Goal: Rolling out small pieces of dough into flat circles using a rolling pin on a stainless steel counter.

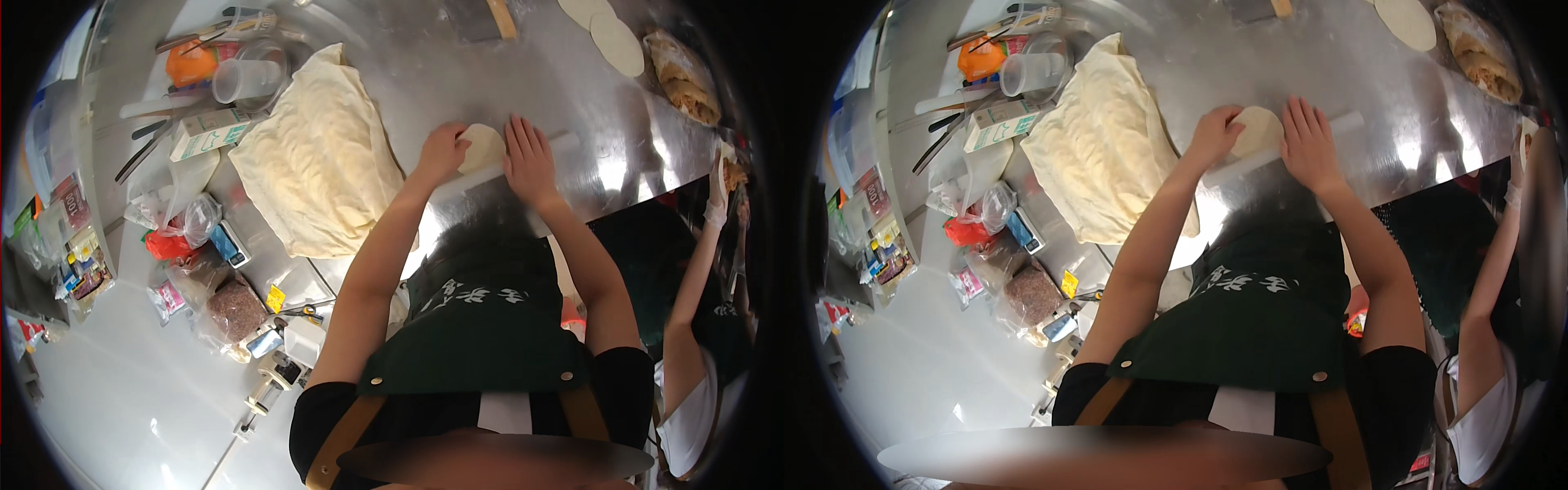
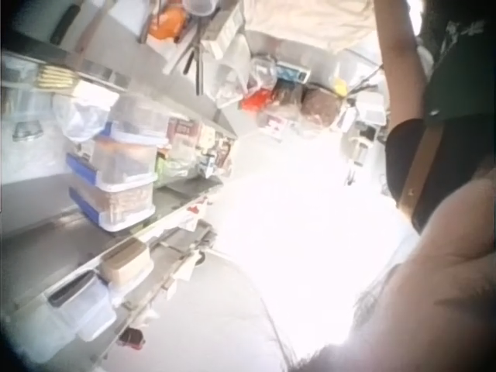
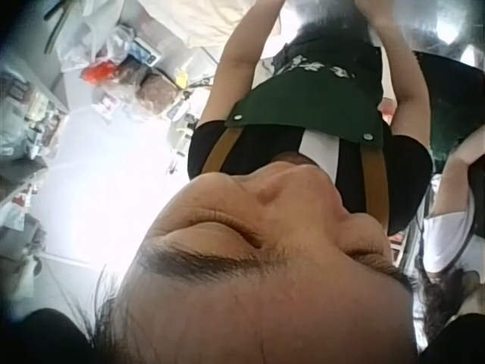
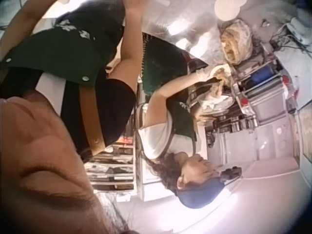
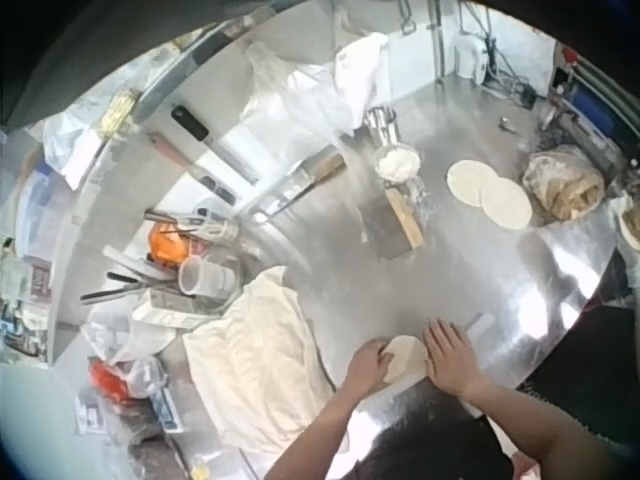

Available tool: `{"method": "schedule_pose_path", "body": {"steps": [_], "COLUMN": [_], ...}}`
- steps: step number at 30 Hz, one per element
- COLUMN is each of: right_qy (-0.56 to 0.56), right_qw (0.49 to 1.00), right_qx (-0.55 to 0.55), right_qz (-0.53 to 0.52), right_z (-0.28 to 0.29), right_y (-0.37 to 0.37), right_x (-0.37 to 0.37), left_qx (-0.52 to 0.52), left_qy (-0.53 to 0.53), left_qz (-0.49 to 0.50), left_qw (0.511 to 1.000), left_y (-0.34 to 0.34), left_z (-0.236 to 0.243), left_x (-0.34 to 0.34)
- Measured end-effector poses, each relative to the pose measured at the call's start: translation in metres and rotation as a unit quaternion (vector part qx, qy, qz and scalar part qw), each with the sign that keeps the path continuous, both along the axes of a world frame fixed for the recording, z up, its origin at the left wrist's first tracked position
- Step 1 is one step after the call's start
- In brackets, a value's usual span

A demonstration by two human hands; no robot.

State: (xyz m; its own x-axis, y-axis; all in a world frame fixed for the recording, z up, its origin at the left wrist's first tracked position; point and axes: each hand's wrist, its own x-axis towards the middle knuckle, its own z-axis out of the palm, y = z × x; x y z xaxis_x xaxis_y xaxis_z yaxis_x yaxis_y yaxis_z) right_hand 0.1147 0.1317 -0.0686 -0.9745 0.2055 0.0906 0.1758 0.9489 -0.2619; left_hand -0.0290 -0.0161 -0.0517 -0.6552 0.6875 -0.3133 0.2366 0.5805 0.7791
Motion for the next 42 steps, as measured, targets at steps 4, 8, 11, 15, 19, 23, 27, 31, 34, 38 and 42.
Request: {"method": "schedule_pose_path", "body": {"steps": [4,8,11,15,19,23,27,31,34,38,42], "right_qy": [0.02,0.001,0.0,0.014,0.02,0.018,0.002,0.013,0.012,0.02,-0.01], "right_qw": [0.999,1.0,0.998,0.99,0.985,0.982,0.98,0.996,1.0,0.999,0.998], "right_qx": [0.013,-0.026,-0.063,-0.062,-0.101,-0.09,-0.093,-0.041,0.005,0.019,0.03], "right_qz": [-0.037,-0.015,0.029,0.127,0.136,0.163,0.177,0.074,-0.006,-0.037,-0.055], "right_z": [0.016,0.015,0.012,0.012,0.03,0.033,0.026,0.017,0.011,-0.001,0.018], "right_y": [0.002,-0.004,0.001,0.022,0.033,0.036,0.037,0.02,0.011,0.009,0.009], "right_x": [-0.038,-0.004,0.026,0.049,0.046,0.016,-0.008,-0.034,-0.051,-0.035,-0.061], "left_qx": [0.002,-0.096,-0.136,-0.115,-0.033,-0.104,-0.052,-0.052,-0.065,-0.024,0.028], "left_qy": [-0.055,0.032,0.113,0.129,0.081,0.066,0.095,0.085,0.073,0.008,-0.151], "left_qz": [-0.013,-0.126,-0.193,-0.219,-0.051,-0.059,-0.076,-0.079,-0.065,-0.018,0.037], "left_qw": [0.998,0.987,0.965,0.96,0.995,0.991,0.991,0.992,0.993,1.0,0.987], "left_y": [0.018,0.027,0.032,0.028,0.007,-0.002,-0.01,-0.009,-0.008,-0.001,0.009], "left_z": [-0.005,0.002,0.021,0.061,0.045,0.021,0.007,0.004,0.004,0.004,0.002], "left_x": [-0.013,-0.017,-0.006,0.007,-0.004,-0.005,-0.007,-0.005,-0.003,-0.01,-0.015]}}
